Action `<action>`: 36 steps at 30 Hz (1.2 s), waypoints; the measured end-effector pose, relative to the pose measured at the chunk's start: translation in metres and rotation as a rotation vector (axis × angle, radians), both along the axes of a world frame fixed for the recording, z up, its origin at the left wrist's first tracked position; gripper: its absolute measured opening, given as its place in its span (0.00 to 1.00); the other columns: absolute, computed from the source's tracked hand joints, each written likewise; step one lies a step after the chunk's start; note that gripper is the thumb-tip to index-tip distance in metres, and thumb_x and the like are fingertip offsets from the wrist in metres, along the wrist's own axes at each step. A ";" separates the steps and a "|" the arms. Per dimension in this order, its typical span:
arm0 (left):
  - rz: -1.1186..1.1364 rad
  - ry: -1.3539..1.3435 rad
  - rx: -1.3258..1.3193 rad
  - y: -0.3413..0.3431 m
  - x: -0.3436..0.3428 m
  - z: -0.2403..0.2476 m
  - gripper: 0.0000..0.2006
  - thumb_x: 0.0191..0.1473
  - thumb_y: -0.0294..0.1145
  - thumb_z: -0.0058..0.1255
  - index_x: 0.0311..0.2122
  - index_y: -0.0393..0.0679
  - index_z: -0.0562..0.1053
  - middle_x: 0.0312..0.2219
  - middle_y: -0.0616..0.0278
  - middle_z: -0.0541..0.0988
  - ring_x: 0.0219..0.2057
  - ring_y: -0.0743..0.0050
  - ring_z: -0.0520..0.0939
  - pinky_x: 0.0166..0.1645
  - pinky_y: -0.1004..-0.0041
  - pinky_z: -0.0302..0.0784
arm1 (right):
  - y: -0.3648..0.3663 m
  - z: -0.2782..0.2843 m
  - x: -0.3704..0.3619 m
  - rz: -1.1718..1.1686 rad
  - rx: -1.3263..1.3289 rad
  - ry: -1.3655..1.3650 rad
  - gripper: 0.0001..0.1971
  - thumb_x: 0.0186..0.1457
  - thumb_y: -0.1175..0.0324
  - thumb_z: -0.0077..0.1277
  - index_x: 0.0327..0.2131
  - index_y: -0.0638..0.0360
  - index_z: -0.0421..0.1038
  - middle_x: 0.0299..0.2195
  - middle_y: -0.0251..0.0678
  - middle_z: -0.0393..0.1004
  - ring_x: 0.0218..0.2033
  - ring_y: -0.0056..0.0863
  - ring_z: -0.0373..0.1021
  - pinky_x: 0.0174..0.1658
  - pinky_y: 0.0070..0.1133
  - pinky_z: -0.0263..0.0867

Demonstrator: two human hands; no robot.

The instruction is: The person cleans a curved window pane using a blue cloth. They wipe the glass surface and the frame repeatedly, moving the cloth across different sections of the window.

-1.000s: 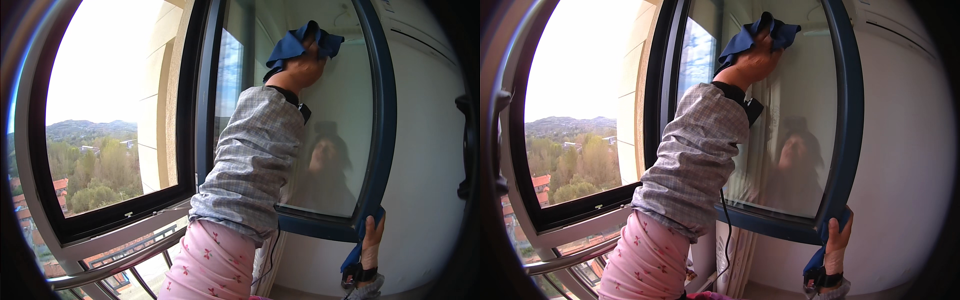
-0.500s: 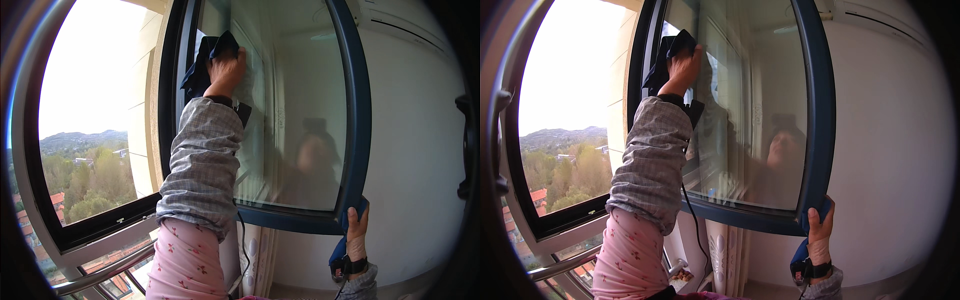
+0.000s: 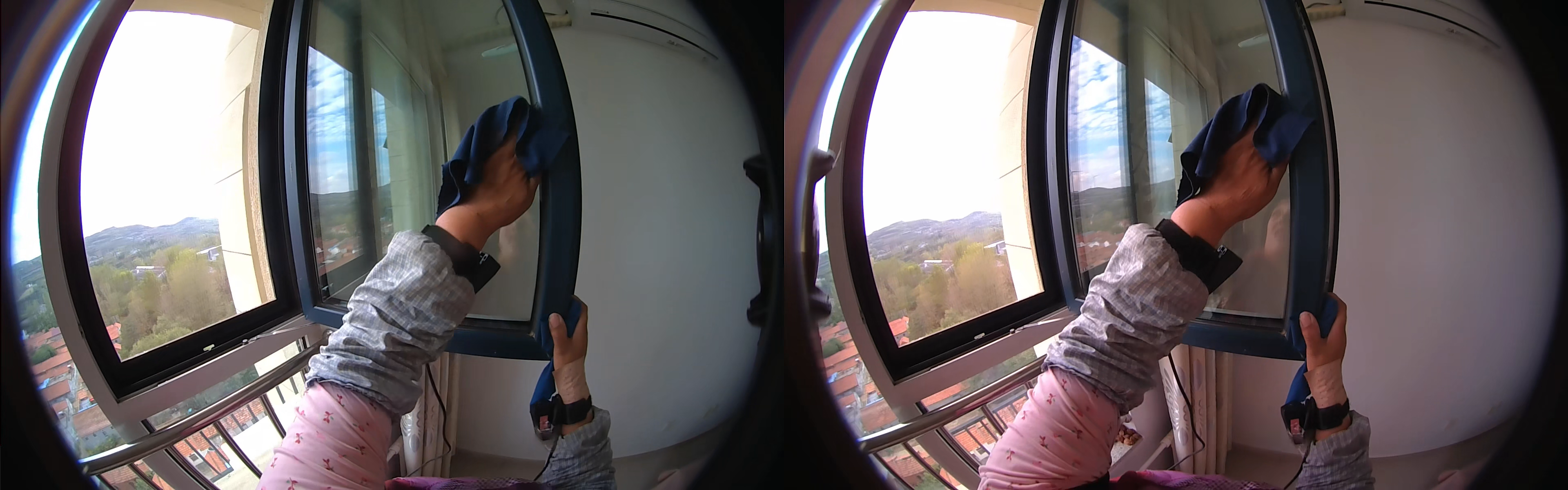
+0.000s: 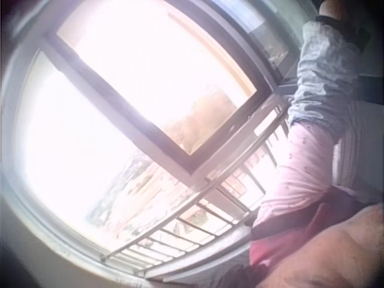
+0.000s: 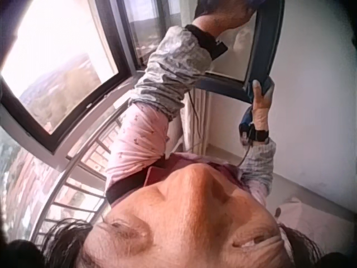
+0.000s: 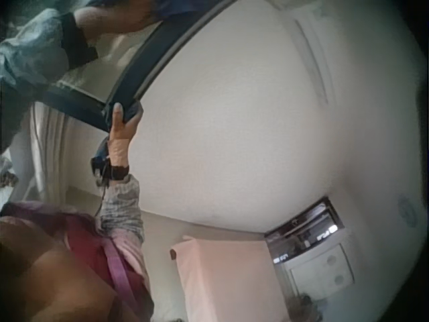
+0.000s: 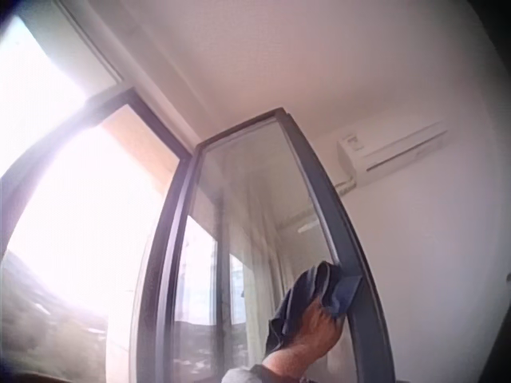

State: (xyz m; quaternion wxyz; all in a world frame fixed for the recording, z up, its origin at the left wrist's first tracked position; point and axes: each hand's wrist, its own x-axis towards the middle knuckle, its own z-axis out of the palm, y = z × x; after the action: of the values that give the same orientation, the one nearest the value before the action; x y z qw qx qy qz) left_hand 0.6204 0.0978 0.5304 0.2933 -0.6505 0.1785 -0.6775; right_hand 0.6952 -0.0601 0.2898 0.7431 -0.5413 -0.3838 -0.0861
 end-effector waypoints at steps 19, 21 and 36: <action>0.126 0.006 -0.072 0.015 0.015 0.027 0.17 0.61 0.35 0.46 0.54 0.50 0.74 0.50 0.47 0.76 0.54 0.44 0.73 0.59 0.52 0.69 | 0.003 -0.005 0.011 -0.017 0.062 -0.039 0.40 0.55 0.41 0.58 0.60 0.61 0.60 0.49 0.44 0.72 0.49 0.33 0.70 0.54 0.24 0.70; 0.241 0.009 -0.056 0.014 0.004 0.008 0.21 0.59 0.36 0.49 0.59 0.52 0.70 0.58 0.45 0.69 0.60 0.42 0.68 0.62 0.50 0.65 | 0.003 -0.003 0.010 -0.014 0.050 -0.030 0.40 0.55 0.40 0.57 0.60 0.61 0.60 0.49 0.45 0.72 0.50 0.35 0.71 0.54 0.24 0.70; 0.036 0.149 -0.127 0.006 0.001 -0.093 0.26 0.57 0.29 0.49 0.62 0.47 0.68 0.64 0.45 0.63 0.66 0.41 0.60 0.71 0.52 0.52 | 0.004 -0.004 0.012 -0.015 0.057 -0.039 0.39 0.56 0.44 0.58 0.61 0.59 0.58 0.48 0.44 0.72 0.48 0.34 0.73 0.52 0.26 0.73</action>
State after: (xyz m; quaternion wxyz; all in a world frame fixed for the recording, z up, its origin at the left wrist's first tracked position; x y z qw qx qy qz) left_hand 0.6216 0.1033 0.4375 0.2498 -0.7193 0.1448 -0.6319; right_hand 0.7069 -0.0563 0.2858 0.7500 -0.5209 -0.3917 -0.1130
